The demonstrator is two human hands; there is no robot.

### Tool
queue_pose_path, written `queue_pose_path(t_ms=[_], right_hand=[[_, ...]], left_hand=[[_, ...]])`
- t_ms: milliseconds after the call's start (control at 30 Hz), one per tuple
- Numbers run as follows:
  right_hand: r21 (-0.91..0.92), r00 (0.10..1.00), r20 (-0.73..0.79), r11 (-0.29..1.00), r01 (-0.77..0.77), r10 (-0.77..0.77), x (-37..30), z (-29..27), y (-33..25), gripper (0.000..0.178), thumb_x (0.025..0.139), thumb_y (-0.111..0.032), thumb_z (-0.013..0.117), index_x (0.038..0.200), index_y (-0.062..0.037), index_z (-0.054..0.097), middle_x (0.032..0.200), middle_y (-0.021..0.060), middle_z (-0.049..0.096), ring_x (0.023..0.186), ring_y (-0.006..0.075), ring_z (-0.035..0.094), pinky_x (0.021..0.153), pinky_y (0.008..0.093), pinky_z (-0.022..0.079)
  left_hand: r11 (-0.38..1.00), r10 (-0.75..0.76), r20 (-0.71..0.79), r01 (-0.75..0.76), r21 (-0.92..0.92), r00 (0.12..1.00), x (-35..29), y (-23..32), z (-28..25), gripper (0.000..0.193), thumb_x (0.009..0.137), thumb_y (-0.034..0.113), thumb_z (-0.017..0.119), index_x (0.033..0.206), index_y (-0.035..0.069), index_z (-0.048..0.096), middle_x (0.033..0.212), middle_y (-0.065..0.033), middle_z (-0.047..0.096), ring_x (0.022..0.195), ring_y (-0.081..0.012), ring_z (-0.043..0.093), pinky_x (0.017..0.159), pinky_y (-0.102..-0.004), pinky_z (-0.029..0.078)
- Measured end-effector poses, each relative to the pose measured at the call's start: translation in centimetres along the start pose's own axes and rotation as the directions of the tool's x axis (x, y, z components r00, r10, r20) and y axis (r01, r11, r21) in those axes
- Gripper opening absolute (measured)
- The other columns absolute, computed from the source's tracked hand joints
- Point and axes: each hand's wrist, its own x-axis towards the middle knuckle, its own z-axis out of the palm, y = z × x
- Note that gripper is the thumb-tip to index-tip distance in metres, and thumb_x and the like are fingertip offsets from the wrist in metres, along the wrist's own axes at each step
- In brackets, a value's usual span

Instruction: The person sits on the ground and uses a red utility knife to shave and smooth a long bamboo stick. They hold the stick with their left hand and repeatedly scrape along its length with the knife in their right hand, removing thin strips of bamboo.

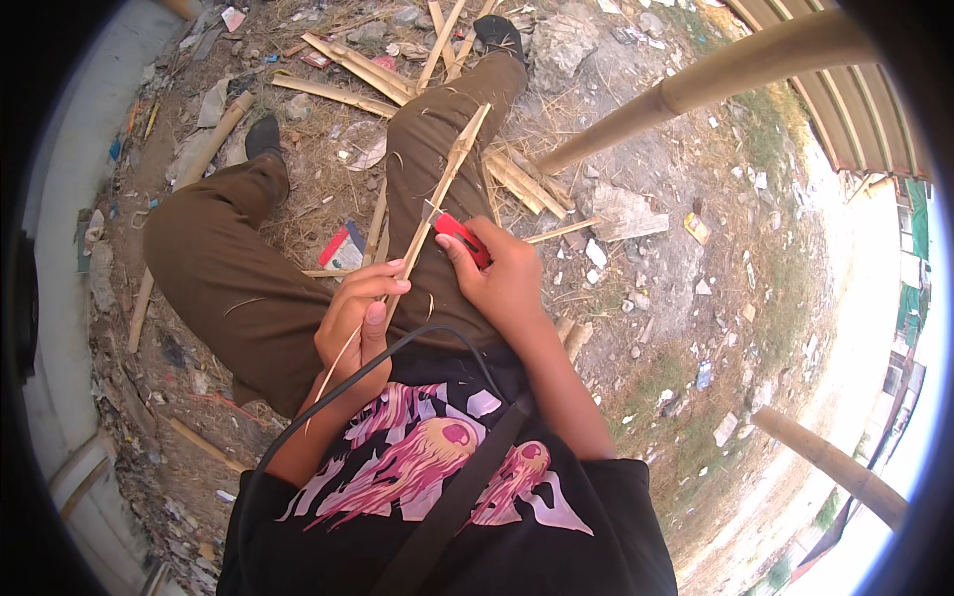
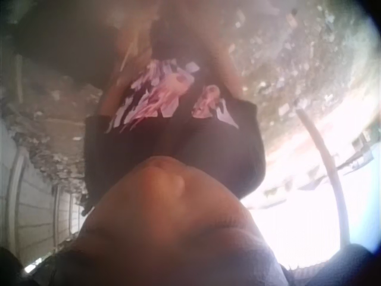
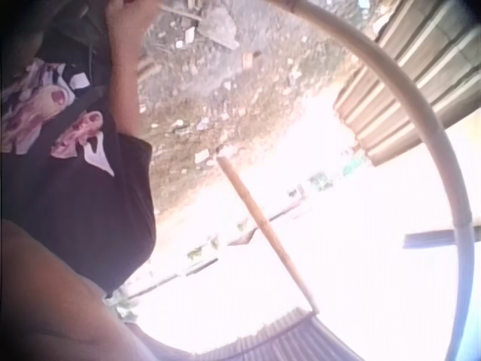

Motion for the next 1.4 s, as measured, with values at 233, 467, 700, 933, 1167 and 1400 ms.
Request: queue_pose_path(t_ms=[233, 467, 700, 933, 1167, 1400], right_hand=[[0.128, 0.996, -0.03, 0.989, -0.079, 0.083, -0.2, 0.9, 0.3, 0.032, 0.094, -0.035, 0.081, 0.093, -0.0042, 0.072, 0.063, 0.0117, 0.062, 0.053, 0.0164, 0.054, 0.053, 0.0331, 0.044], [0.209, 0.987, -0.114, 0.974, -0.089, 0.115, -0.8, 1.8, -0.6, 0.029, 0.096, -0.03, 0.081, 0.092, -0.0029, 0.07, 0.062, 0.009, 0.058, 0.055, 0.0094, 0.047, 0.051, 0.0293, 0.04], [0.088, 0.987, -0.144, 0.995, -0.056, 0.068, -1.2, 1.4, -0.7, 0.029, 0.095, -0.03, 0.081, 0.092, -0.0037, 0.071, 0.065, 0.0125, 0.062, 0.05, 0.017, 0.053, 0.05, 0.0312, 0.042], [0.118, 0.979, -0.17, 0.989, -0.089, 0.109, -1.5, 1.8, -0.5, 0.029, 0.095, -0.031, 0.081, 0.093, -0.0042, 0.071, 0.066, 0.0133, 0.063, 0.05, 0.0179, 0.054, 0.05, 0.0324, 0.043], [0.581, 0.846, -0.188, 0.751, -0.313, 0.498, -1.9, 0.8, 4.4, 0.023, 0.103, -0.024, 0.074, 0.101, -0.0014, 0.069, 0.07, -0.0055, 0.058, 0.064, 0.0015, 0.047, 0.056, 0.0219, 0.036], [0.623, 0.947, -0.194, 0.778, -0.082, 0.256, -4.1, -0.7, 2.1, 0.018, 0.106, -0.019, 0.068, 0.105, -0.0028, 0.061, 0.083, -0.0055, 0.057, 0.073, 0.0011, 0.046, 0.067, 0.0185, 0.039]], left_hand=[[0.993, 0.108, 0.173, -0.097, -0.069, 0.979, 0.3, -0.6, 0.7, 0.014, 0.102, -0.003, 0.058, 0.088, -0.007, 0.057, 0.096, -0.0194, 0.067, 0.097, -0.0351, 0.071, 0.085, -0.0429, 0.057], [0.996, 0.087, 0.075, -0.088, 0.012, 0.993, -0.4, -0.6, 1.3, 0.014, 0.1, -0.006, 0.06, 0.087, -0.007, 0.056, 0.093, -0.019, 0.065, 0.087, -0.0323, 0.069, 0.079, -0.0406, 0.057], [0.79, -0.49, -0.189, 0.341, -0.51, 0.851, -0.7, -1.5, 1.1, 0.032, 0.115, 0.018, 0.045, 0.09, 0.0, 0.053, 0.093, -0.0103, 0.058, 0.093, -0.0223, 0.059, 0.086, -0.034, 0.049], [0.562, -0.662, -0.182, 0.321, -0.762, 0.727, 0.0, -2.0, 1.7, 0.039, 0.116, 0.028, 0.044, 0.083, 0.009, 0.044, 0.09, -0.0054, 0.052, 0.096, -0.0193, 0.054, 0.085, -0.0331, 0.044], [0.506, -0.776, -0.399, 0.103, -0.857, 0.488, 0.1, -4.4, -0.5, 0.031, 0.115, 0.029, 0.05, 0.091, 0.01, 0.043, 0.083, 0.0002, 0.043, 0.08, -0.0145, 0.041, 0.077, -0.0331, 0.04], [0.67, -0.735, -0.203, 0.648, -0.363, 0.647, 0.5, -2.9, -0.1, 0.033, 0.107, 0.027, 0.067, 0.115, -0.002, 0.055, 0.111, -0.0084, 0.063, 0.103, -0.0155, 0.059, 0.09, -0.0326, 0.051]])
